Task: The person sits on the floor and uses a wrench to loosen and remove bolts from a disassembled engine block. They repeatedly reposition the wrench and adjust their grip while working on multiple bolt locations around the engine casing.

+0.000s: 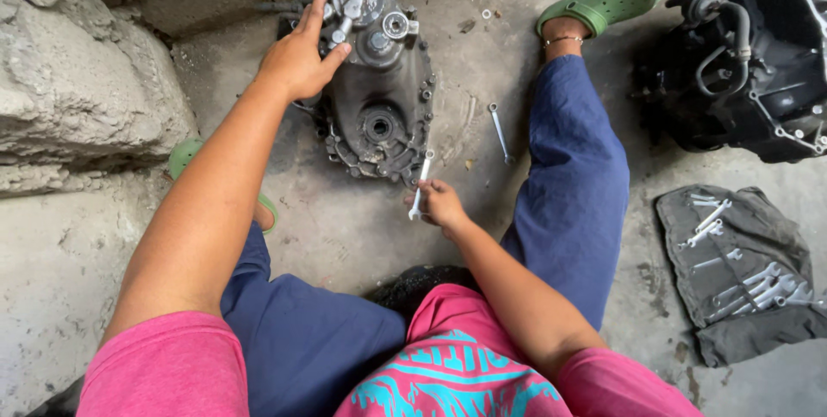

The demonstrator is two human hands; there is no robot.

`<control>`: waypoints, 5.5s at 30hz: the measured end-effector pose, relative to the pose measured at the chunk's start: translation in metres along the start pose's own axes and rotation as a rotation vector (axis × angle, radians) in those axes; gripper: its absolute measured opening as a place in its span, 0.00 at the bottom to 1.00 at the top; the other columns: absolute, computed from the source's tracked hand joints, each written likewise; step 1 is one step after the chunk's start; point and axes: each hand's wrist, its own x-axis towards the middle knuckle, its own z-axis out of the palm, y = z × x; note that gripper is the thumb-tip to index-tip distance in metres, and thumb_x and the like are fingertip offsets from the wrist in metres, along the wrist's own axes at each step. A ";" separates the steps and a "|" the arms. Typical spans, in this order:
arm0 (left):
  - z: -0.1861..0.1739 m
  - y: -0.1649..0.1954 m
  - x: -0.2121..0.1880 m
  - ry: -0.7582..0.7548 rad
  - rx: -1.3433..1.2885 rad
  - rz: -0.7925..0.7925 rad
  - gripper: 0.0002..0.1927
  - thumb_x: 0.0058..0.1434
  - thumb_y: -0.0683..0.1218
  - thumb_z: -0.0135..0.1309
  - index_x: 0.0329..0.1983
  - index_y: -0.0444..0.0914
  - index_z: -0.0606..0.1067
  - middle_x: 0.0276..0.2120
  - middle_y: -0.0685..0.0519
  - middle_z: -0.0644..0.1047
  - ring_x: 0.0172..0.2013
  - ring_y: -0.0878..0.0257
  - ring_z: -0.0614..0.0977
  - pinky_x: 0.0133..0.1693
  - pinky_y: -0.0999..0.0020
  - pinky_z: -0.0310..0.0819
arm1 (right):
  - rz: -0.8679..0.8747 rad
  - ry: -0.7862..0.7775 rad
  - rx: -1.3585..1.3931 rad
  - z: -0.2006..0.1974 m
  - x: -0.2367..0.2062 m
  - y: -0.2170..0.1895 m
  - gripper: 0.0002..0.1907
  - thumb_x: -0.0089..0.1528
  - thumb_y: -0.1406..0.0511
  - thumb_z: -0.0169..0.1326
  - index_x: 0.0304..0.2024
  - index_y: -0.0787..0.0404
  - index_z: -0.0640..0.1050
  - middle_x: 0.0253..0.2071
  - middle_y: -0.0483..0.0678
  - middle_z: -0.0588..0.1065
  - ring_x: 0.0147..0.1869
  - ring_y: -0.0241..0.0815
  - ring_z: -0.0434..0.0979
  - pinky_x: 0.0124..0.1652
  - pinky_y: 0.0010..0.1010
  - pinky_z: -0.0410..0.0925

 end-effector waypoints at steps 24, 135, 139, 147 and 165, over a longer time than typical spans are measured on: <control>-0.001 0.000 0.002 0.017 -0.006 -0.006 0.47 0.69 0.64 0.48 0.80 0.51 0.36 0.77 0.46 0.54 0.68 0.41 0.67 0.64 0.49 0.64 | -0.823 0.046 -2.296 -0.003 0.019 -0.228 0.19 0.55 0.44 0.60 0.40 0.45 0.85 0.45 0.39 0.81 0.63 0.43 0.70 0.62 0.49 0.57; -0.003 0.011 -0.002 -0.014 0.025 -0.041 0.46 0.69 0.64 0.46 0.79 0.55 0.32 0.77 0.46 0.52 0.65 0.41 0.70 0.61 0.48 0.67 | -0.322 -0.003 -2.026 -0.040 0.021 -0.235 0.23 0.60 0.46 0.57 0.56 0.39 0.80 0.62 0.42 0.73 0.73 0.51 0.60 0.70 0.55 0.49; -0.002 0.009 -0.003 -0.020 0.029 -0.045 0.46 0.70 0.65 0.45 0.80 0.55 0.33 0.77 0.46 0.53 0.66 0.41 0.70 0.62 0.48 0.66 | -0.966 -0.009 -2.344 0.009 0.007 -0.239 0.13 0.61 0.51 0.58 0.43 0.43 0.85 0.55 0.40 0.76 0.66 0.45 0.68 0.69 0.53 0.55; -0.003 0.010 -0.003 0.004 0.016 -0.027 0.46 0.70 0.65 0.46 0.80 0.55 0.33 0.77 0.46 0.54 0.65 0.39 0.71 0.62 0.48 0.67 | -0.792 0.053 -1.763 -0.044 -0.005 -0.224 0.13 0.61 0.55 0.55 0.47 0.45 0.82 0.48 0.47 0.79 0.55 0.51 0.77 0.53 0.47 0.67; -0.005 0.014 0.001 -0.035 0.046 -0.072 0.47 0.70 0.66 0.45 0.80 0.55 0.32 0.77 0.48 0.52 0.66 0.41 0.70 0.62 0.47 0.67 | 0.115 -0.163 0.209 0.031 -0.022 -0.022 0.06 0.71 0.62 0.41 0.51 0.50 0.67 0.51 0.49 0.81 0.50 0.44 0.84 0.46 0.37 0.73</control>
